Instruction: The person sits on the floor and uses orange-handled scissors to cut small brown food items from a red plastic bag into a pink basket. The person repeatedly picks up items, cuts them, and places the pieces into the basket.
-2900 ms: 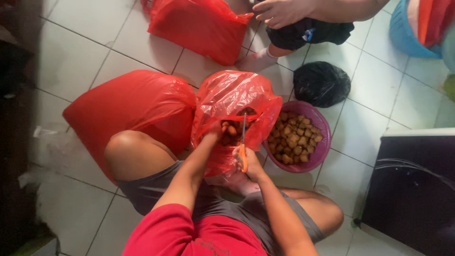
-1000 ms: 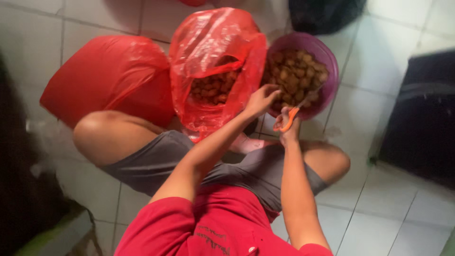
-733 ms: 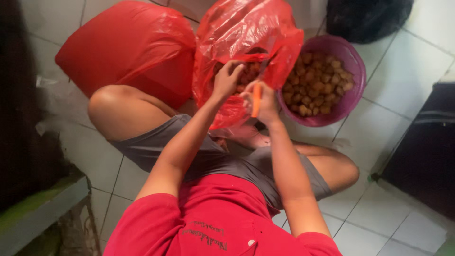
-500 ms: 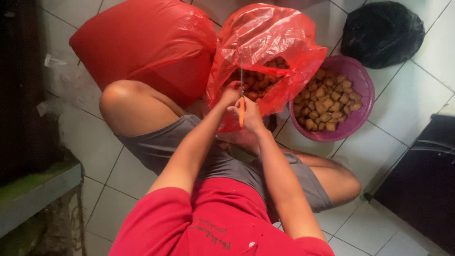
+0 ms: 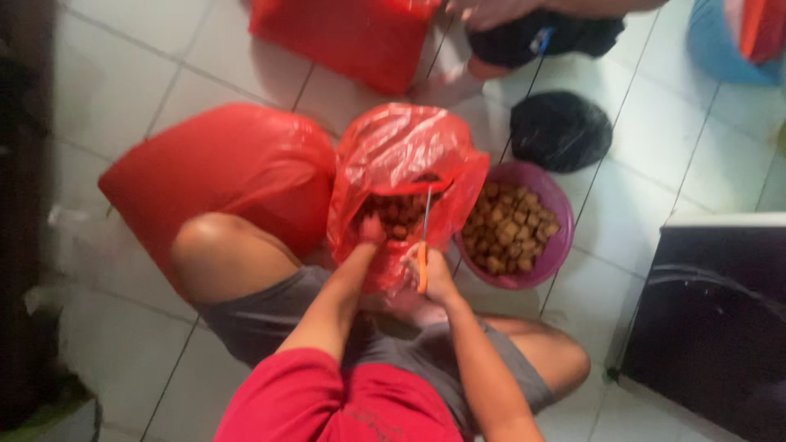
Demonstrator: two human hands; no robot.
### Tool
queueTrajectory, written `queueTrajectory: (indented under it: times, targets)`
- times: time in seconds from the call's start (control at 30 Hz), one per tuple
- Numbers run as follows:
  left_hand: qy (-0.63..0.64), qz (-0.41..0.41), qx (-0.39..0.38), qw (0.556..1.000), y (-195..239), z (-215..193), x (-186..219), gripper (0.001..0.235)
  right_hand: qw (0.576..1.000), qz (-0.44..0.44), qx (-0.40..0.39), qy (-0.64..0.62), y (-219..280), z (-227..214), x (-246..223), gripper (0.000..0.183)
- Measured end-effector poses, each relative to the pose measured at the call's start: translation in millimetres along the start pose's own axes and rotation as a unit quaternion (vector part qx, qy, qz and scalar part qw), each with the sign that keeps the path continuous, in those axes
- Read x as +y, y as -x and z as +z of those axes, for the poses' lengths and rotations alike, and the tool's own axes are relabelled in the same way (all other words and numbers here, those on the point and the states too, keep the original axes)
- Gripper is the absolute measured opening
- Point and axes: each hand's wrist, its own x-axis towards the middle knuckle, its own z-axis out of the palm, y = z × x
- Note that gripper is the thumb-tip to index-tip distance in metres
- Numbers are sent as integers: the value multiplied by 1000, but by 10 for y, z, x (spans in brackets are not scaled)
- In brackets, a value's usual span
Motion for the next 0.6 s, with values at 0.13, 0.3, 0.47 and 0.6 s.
queueTrajectory:
  times: [0.13,0.3,0.47,0.6]
  targets:
    - [220,-17,-92,971,45,-181,112,29,999,2,18,-40,6,-9,-47,22]
    - [522,-90,-306,791,169,-250,265,32,992,-53,111,-23,-202,-98,-90,22]
    - [586,-51,-241,772,403,-323,373,34,990,-79,111,-47,-281,-86,-139,24]
    - [617,-49,-178,765,401,-515,534,39,994,-67,45,-77,-45,-86,-303,25]
